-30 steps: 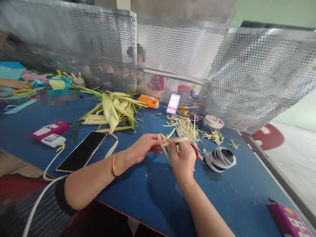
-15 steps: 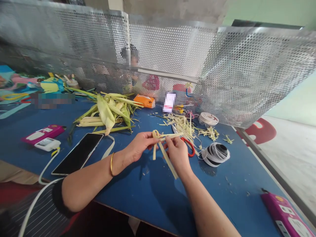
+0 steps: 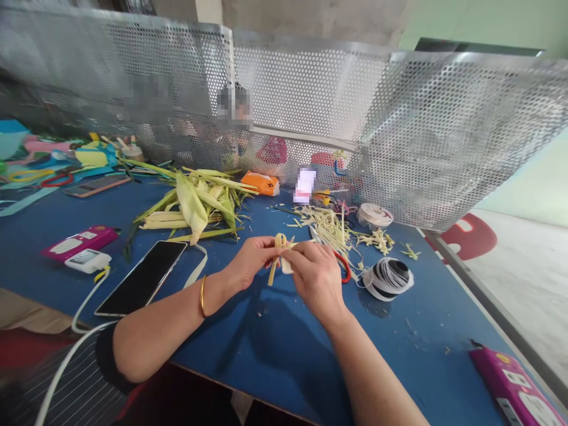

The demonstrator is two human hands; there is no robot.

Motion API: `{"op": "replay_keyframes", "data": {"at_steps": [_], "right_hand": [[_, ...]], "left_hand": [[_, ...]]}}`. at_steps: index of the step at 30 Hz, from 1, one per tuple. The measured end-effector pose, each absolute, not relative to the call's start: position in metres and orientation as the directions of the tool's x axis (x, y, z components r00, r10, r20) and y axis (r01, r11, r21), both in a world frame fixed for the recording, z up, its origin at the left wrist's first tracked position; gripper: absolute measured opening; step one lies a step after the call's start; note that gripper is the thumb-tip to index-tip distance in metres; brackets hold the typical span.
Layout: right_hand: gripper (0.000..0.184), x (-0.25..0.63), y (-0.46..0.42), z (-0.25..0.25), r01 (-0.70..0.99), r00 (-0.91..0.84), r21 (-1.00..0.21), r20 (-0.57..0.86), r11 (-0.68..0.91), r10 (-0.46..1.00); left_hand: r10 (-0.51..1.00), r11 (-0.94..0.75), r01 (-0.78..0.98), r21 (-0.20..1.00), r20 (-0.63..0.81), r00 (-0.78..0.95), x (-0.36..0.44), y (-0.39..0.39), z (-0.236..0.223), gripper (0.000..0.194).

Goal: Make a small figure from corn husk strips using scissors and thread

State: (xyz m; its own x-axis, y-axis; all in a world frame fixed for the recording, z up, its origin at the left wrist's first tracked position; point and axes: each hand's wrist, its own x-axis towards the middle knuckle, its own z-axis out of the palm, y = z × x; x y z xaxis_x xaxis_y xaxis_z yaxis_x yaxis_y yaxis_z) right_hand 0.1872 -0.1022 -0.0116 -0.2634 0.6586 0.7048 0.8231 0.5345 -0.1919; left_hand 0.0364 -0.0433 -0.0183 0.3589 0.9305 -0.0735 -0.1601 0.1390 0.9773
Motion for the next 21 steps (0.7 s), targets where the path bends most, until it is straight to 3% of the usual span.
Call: {"op": "replay_keyframes", "data": {"at_steps": [3,8,15,21], "right_hand": [[0.021,0.190,-0.099,-0.012,0.901,-0.127,-0.201,0.727,0.385,0.675],[0.023,0.193,-0.094,-0.015,0.929,0.109,-0.358,0.508,0.094,0.855],[0.021,0.186,-0.094,-0.021,0.944,0.061,-0.308,0.509,0.116,0.858],[0.022,0.190,-0.091,-0.020,0.847,0.149,-0.520,0.433,0.111,0.889]], "left_hand": [[0.881,0.110,-0.105,0.988,-0.048,0.470,0.037,-0.049,-0.016,0.010],[0.817,0.117,-0.023,0.993,-0.083,0.570,0.035,-0.051,-0.013,0.020],[0.852,0.120,-0.021,0.993,-0.092,0.516,0.038,-0.053,-0.020,0.030],[0.912,0.150,-0.068,0.986,-0.112,0.394,0.040,-0.049,-0.024,0.026]]}}
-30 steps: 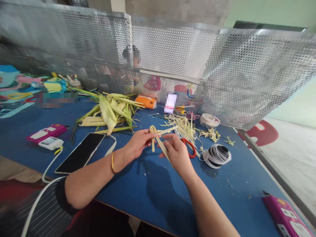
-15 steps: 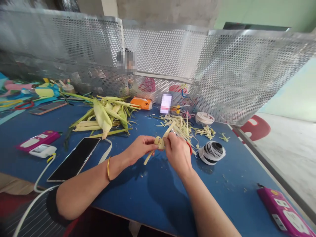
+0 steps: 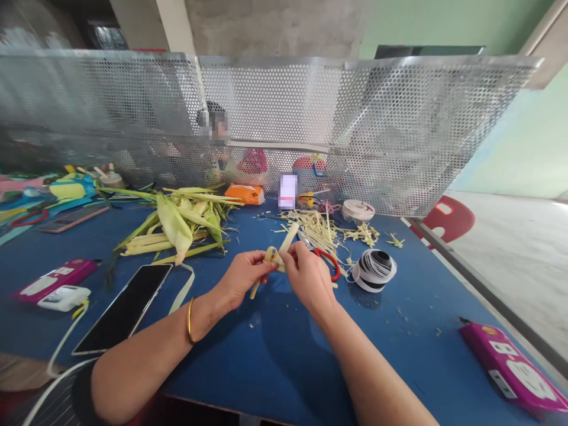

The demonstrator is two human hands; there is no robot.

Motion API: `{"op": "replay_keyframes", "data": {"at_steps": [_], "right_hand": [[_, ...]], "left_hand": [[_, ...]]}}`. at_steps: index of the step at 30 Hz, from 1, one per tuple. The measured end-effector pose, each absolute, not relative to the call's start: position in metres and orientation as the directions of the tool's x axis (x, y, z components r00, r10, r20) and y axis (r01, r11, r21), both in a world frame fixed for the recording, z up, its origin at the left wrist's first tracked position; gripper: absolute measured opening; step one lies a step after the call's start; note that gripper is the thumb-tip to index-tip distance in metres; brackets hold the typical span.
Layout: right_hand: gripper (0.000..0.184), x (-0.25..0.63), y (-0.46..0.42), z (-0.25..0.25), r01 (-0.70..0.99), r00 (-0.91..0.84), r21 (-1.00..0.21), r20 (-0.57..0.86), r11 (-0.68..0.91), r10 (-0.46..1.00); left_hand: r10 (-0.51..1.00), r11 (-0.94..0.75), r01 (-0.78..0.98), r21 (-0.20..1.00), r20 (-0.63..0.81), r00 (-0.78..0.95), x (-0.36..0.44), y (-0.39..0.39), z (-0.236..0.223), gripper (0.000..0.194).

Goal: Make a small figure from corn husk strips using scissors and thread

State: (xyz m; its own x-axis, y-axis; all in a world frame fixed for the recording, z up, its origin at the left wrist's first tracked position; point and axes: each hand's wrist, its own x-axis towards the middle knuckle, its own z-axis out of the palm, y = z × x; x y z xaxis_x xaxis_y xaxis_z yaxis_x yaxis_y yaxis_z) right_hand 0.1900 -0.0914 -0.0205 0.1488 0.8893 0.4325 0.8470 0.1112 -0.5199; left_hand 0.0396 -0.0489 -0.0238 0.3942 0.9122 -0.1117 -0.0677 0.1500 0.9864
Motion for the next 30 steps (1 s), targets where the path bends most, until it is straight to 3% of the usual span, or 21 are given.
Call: {"op": "replay_keyframes", "data": {"at_steps": [2,4,7,9,11,12,14,16,18,20,22,26,30], "right_hand": [[0.019,0.196,-0.091,-0.017,0.865,0.070,-0.456,0.524,0.210,0.849],[0.016,0.201,-0.091,-0.013,0.917,-0.092,-0.251,0.625,0.311,0.775],[0.021,0.200,-0.094,-0.010,0.941,-0.282,0.044,0.653,0.336,0.703],[0.026,0.193,-0.097,-0.011,0.940,-0.309,0.093,0.644,0.329,0.700],[0.029,0.184,-0.100,-0.015,0.931,-0.275,-0.023,0.612,0.364,0.741],[0.030,0.179,-0.100,-0.018,0.914,-0.227,-0.154,0.573,0.375,0.787],[0.035,0.174,-0.099,-0.026,0.791,-0.084,-0.528,0.404,0.308,0.911],[0.040,0.173,-0.094,-0.032,0.498,0.047,-0.859,0.164,0.119,0.985],[0.040,0.176,-0.089,-0.035,0.112,0.135,-0.993,-0.023,-0.038,0.991],[0.036,0.180,-0.084,-0.035,-0.204,0.183,-0.974,-0.131,-0.093,0.974],[0.031,0.183,-0.082,-0.034,-0.397,0.177,-0.910,-0.203,-0.119,0.963],[0.021,0.184,-0.082,-0.033,-0.597,0.163,-0.790,-0.290,-0.139,0.943],[0.018,0.180,-0.084,-0.034,-0.641,0.372,-0.765,-0.237,0.063,0.898]], "left_hand": [[0.910,0.249,-0.135,0.959,-0.184,0.371,0.038,-0.044,-0.023,0.024],[0.900,0.334,-0.201,0.921,-0.249,0.357,0.035,-0.040,-0.022,0.023],[0.899,0.373,-0.248,0.894,-0.281,0.337,0.033,-0.037,-0.022,0.020],[0.902,0.373,-0.272,0.887,-0.278,0.330,0.033,-0.037,-0.023,0.018],[0.902,0.374,-0.301,0.877,-0.269,0.338,0.033,-0.038,-0.024,0.016],[0.900,0.377,-0.311,0.873,-0.265,0.346,0.034,-0.039,-0.024,0.015],[0.900,0.377,-0.328,0.866,-0.258,0.352,0.034,-0.040,-0.024,0.012],[0.911,0.352,-0.333,0.875,-0.239,0.336,0.034,-0.040,-0.023,0.011],[0.924,0.313,-0.307,0.899,-0.213,0.319,0.035,-0.040,-0.022,0.010],[0.922,0.288,-0.257,0.923,-0.195,0.333,0.035,-0.041,-0.020,0.011],[0.910,0.283,-0.219,0.934,-0.190,0.368,0.034,-0.043,-0.017,0.013],[0.891,0.275,-0.203,0.940,-0.170,0.421,0.034,-0.046,-0.015,0.015],[0.890,0.295,-0.183,0.938,-0.200,0.410,0.035,-0.045,-0.017,0.011]]}}
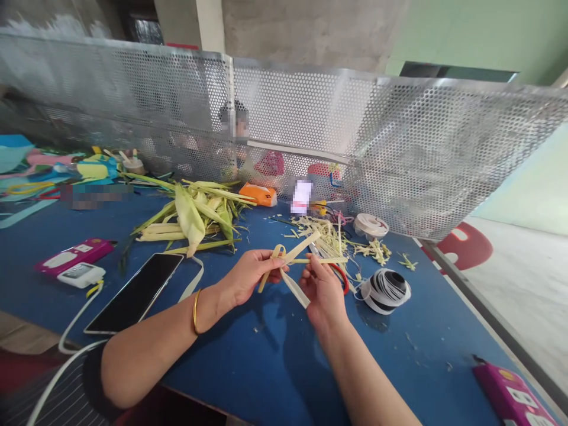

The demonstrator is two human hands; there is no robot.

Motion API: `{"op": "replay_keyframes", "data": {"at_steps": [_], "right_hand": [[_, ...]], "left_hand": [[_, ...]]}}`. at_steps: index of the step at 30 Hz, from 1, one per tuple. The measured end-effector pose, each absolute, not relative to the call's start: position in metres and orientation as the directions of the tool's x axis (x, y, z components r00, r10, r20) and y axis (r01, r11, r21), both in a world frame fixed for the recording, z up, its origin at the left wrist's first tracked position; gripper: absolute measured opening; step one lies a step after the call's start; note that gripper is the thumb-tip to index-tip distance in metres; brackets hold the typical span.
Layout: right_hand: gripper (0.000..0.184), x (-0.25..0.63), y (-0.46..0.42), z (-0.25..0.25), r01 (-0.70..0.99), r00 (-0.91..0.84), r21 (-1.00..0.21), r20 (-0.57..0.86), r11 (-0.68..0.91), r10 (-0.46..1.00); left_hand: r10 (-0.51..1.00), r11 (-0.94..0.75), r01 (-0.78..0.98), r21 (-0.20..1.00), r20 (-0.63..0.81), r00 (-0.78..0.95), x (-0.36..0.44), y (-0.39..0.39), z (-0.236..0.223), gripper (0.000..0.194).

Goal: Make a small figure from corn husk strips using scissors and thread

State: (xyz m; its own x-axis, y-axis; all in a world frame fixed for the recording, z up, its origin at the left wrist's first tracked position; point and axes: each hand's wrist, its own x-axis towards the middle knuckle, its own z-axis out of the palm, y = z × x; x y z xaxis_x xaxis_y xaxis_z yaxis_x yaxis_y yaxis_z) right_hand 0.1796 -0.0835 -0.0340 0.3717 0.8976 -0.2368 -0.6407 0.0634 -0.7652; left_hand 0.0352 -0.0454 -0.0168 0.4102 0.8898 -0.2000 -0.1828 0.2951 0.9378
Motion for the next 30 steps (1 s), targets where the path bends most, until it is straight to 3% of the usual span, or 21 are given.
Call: {"op": "replay_keyframes", "data": {"at_steps": [2,4,6,8,11,14,17,20,25,30], "right_hand": [[0.020,0.178,-0.085,-0.034,-0.484,0.496,-0.848,-0.063,0.215,0.866],[0.023,0.177,-0.087,-0.033,-0.196,0.552,-0.920,0.184,0.341,0.813],[0.023,0.178,-0.090,-0.031,0.070,0.513,-0.902,0.399,0.426,0.760],[0.022,0.181,-0.092,-0.029,0.152,0.472,-0.860,0.496,0.488,0.729],[0.023,0.187,-0.093,-0.025,0.126,0.467,-0.866,0.482,0.484,0.741],[0.028,0.193,-0.092,-0.022,0.353,0.361,-0.881,0.439,0.315,0.822],[0.028,0.196,-0.094,-0.018,0.609,0.237,-0.768,0.417,0.200,0.877],[0.023,0.194,-0.097,-0.016,0.731,0.185,-0.664,0.417,0.159,0.890],[0.021,0.189,-0.099,-0.015,0.795,0.161,-0.595,0.400,0.122,0.903],[0.021,0.183,-0.100,-0.018,0.822,0.165,-0.560,0.413,0.107,0.896]], "left_hand": [[0.894,0.319,-0.168,0.933,-0.238,0.379,0.036,-0.044,-0.017,0.010],[0.899,0.333,-0.162,0.929,-0.261,0.351,0.037,-0.043,-0.017,0.008],[0.905,0.332,-0.161,0.930,-0.265,0.334,0.037,-0.042,-0.017,0.007],[0.906,0.322,-0.155,0.934,-0.256,0.336,0.038,-0.041,-0.017,0.008],[0.903,0.301,-0.128,0.945,-0.239,0.358,0.038,-0.042,-0.017,0.007],[0.914,0.268,-0.093,0.959,-0.222,0.339,0.038,-0.043,-0.018,0.005],[0.931,0.211,-0.066,0.975,-0.180,0.318,0.038,-0.043,-0.018,0.005],[0.943,0.164,-0.034,0.986,-0.146,0.301,0.038,-0.043,-0.018,0.005],[0.954,0.098,0.035,0.995,-0.104,0.282,0.038,-0.043,-0.020,0.004],[0.950,-0.070,0.130,0.989,0.026,0.311,0.039,-0.047,-0.025,0.007]]}}
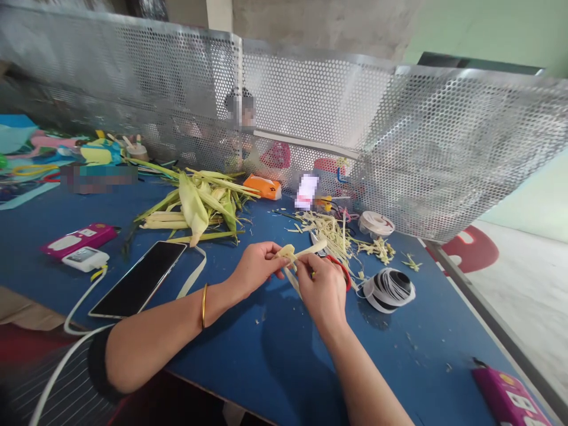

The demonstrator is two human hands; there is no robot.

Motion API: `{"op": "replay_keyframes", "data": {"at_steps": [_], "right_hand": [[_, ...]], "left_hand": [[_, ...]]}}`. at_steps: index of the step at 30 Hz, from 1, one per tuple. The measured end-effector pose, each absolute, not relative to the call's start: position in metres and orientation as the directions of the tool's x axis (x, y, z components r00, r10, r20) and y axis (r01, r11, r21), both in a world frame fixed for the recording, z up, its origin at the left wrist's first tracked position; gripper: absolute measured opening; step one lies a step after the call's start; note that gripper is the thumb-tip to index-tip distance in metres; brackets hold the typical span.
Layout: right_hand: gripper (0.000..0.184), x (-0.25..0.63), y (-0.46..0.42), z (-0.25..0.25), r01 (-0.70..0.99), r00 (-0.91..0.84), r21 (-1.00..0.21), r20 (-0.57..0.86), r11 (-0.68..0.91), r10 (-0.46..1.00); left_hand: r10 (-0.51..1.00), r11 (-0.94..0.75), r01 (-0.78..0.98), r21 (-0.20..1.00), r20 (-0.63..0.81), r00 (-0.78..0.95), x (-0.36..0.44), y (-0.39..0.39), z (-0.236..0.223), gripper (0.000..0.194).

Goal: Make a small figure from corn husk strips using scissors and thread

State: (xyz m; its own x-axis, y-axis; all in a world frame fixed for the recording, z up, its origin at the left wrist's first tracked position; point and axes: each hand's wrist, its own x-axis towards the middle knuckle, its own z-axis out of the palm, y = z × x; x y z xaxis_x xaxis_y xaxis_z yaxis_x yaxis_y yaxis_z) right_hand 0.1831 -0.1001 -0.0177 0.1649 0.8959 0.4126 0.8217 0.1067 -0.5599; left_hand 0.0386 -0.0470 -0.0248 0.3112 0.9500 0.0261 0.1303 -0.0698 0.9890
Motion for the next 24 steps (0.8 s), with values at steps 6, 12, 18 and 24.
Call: {"op": "replay_keyframes", "data": {"at_steps": [6,12,18,24], "right_hand": [[0.033,0.184,-0.097,-0.022,0.812,0.168,-0.572,0.425,0.121,0.889],[0.035,0.187,-0.098,-0.018,0.760,0.121,-0.634,0.354,0.143,0.927],[0.025,0.190,-0.100,-0.013,0.713,0.178,-0.665,0.477,0.221,0.861],[0.032,0.198,-0.097,-0.008,0.352,0.308,-0.919,0.293,0.177,0.905]], "left_hand": [[0.917,-0.278,0.309,0.909,0.156,0.367,0.039,-0.055,-0.025,0.010],[0.846,-0.488,0.494,0.720,0.251,0.470,0.034,-0.057,-0.021,0.016],[0.809,-0.521,0.465,0.715,0.241,0.535,0.034,-0.057,-0.022,0.014],[0.647,-0.167,0.248,0.954,-0.084,0.758,0.034,-0.059,-0.020,0.014]]}}
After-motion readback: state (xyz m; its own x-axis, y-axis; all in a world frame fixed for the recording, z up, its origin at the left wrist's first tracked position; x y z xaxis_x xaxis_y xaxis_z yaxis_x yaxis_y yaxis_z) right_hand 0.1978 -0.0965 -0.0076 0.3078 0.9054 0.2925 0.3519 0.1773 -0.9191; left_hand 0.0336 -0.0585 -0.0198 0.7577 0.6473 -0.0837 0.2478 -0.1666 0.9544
